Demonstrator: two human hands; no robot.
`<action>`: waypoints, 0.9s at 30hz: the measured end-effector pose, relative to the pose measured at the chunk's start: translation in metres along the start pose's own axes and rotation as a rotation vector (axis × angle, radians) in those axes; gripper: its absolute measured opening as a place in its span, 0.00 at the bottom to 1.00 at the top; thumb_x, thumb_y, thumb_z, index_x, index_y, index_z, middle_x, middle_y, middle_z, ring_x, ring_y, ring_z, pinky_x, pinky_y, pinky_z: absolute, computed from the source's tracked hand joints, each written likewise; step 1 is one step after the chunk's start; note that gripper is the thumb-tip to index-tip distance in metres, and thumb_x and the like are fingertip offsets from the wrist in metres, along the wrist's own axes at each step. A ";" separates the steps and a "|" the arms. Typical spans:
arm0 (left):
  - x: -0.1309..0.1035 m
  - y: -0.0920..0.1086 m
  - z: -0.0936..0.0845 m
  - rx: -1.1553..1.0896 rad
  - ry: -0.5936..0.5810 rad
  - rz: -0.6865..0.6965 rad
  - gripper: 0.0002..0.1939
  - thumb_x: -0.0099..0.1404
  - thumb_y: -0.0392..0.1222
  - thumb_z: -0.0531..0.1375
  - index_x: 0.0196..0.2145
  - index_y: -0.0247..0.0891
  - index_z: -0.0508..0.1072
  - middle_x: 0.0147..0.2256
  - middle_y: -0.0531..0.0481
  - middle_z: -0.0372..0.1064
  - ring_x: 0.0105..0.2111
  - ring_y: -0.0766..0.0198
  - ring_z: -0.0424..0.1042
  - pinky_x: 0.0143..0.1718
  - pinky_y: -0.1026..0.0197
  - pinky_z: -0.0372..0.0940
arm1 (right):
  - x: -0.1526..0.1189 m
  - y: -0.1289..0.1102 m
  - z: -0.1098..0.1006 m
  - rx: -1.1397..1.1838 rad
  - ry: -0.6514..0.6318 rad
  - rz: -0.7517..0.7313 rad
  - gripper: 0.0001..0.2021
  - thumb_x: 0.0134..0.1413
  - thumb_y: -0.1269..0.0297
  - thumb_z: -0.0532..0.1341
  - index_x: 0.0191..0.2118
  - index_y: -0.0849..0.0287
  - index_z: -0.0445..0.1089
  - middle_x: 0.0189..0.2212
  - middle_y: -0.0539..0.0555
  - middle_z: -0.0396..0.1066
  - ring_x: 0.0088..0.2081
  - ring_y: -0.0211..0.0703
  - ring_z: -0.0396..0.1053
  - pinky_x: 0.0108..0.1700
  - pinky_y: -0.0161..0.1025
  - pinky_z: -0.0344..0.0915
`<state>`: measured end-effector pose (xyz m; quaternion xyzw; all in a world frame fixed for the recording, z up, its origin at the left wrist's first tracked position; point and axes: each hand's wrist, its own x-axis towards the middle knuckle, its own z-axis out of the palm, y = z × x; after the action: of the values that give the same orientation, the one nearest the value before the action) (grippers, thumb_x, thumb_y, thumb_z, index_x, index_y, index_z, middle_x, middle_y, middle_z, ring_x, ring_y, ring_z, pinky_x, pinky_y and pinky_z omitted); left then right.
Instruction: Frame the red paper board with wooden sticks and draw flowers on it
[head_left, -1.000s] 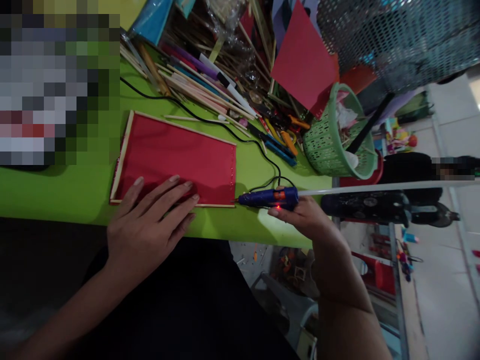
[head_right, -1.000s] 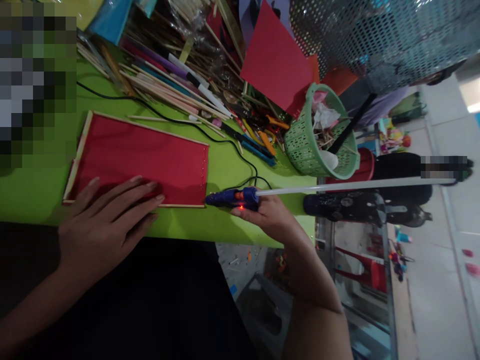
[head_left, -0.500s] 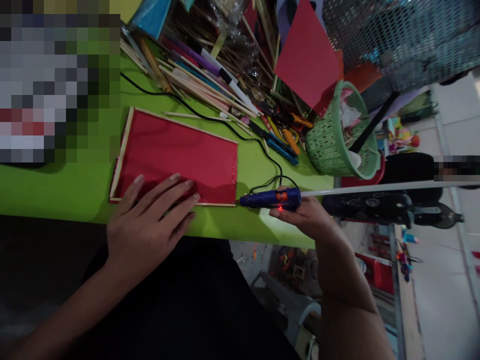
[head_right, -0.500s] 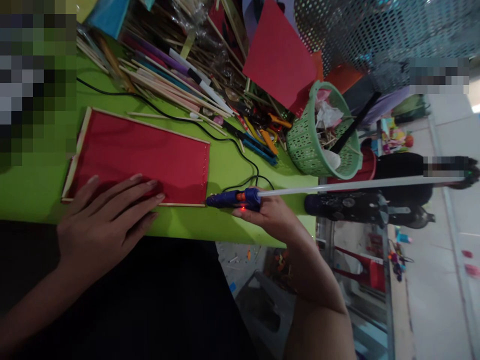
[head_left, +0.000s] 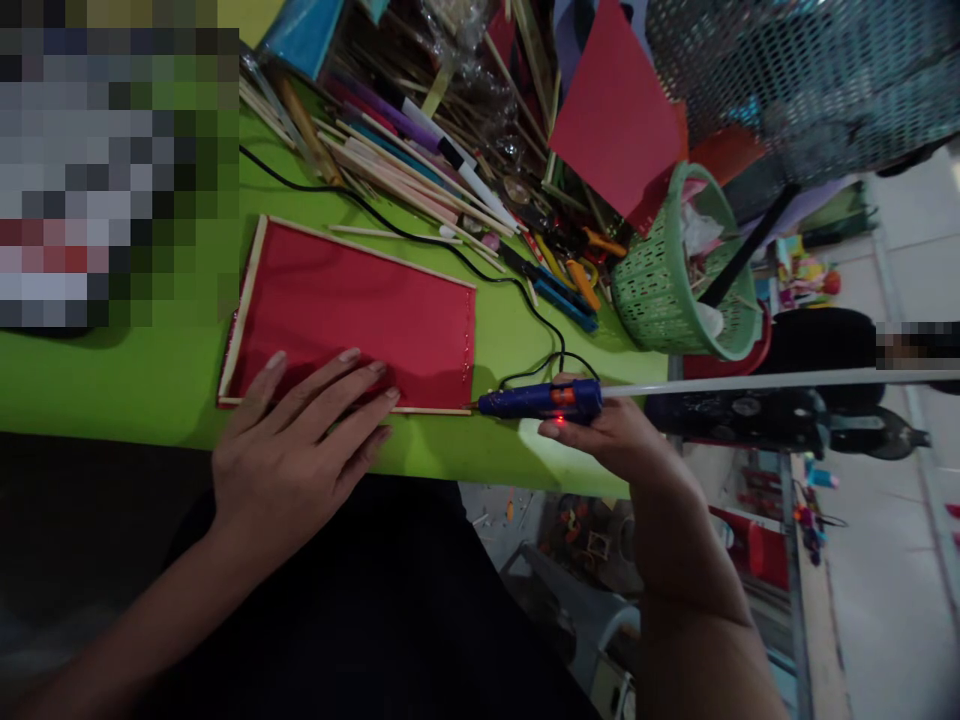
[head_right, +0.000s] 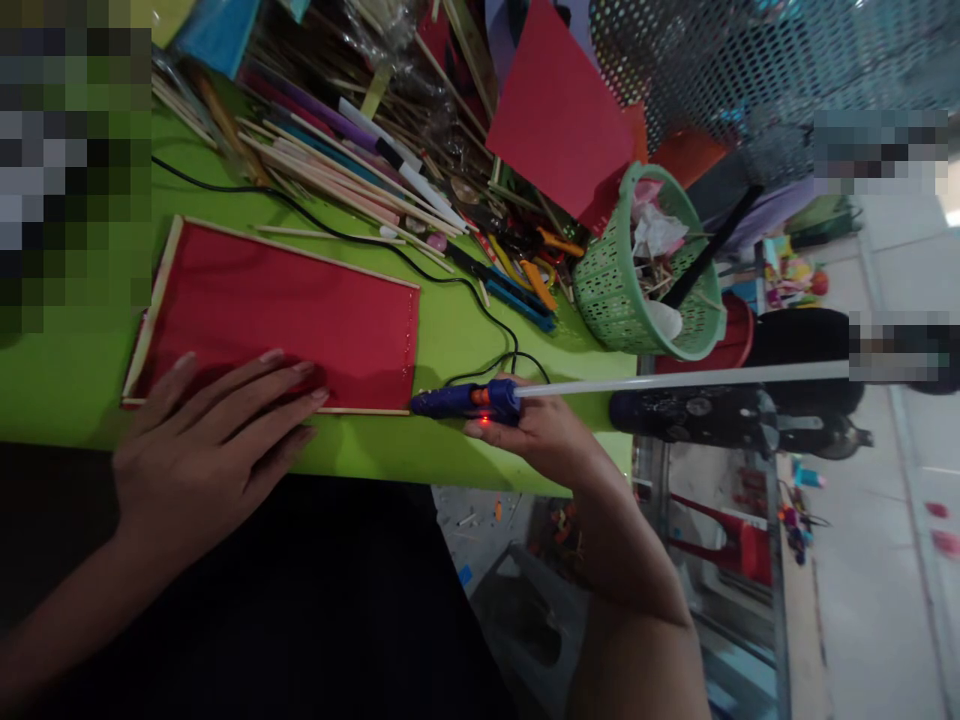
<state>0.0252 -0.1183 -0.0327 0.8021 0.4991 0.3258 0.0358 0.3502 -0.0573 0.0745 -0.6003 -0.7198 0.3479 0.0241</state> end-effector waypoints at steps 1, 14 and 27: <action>0.000 0.000 0.000 -0.003 -0.001 -0.003 0.21 0.69 0.36 0.64 0.59 0.45 0.74 0.62 0.46 0.72 0.61 0.49 0.72 0.69 0.39 0.57 | 0.000 0.000 0.000 -0.004 -0.007 -0.003 0.18 0.54 0.45 0.69 0.33 0.56 0.74 0.30 0.51 0.72 0.32 0.44 0.69 0.38 0.41 0.66; -0.003 0.000 0.001 0.006 -0.017 -0.003 0.22 0.68 0.36 0.64 0.59 0.44 0.73 0.62 0.46 0.72 0.62 0.49 0.71 0.70 0.38 0.56 | 0.003 0.008 -0.002 -0.005 0.003 -0.034 0.19 0.56 0.42 0.68 0.37 0.55 0.78 0.36 0.53 0.76 0.36 0.47 0.73 0.41 0.42 0.67; -0.002 0.000 0.000 -0.002 -0.005 0.000 0.22 0.68 0.36 0.65 0.59 0.44 0.73 0.62 0.47 0.72 0.63 0.50 0.71 0.70 0.40 0.55 | 0.002 0.005 0.000 0.020 0.034 -0.032 0.19 0.55 0.44 0.68 0.35 0.57 0.76 0.32 0.52 0.74 0.33 0.45 0.71 0.39 0.40 0.67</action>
<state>0.0243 -0.1201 -0.0342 0.8029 0.4989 0.3240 0.0379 0.3534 -0.0553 0.0711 -0.5942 -0.7252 0.3444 0.0481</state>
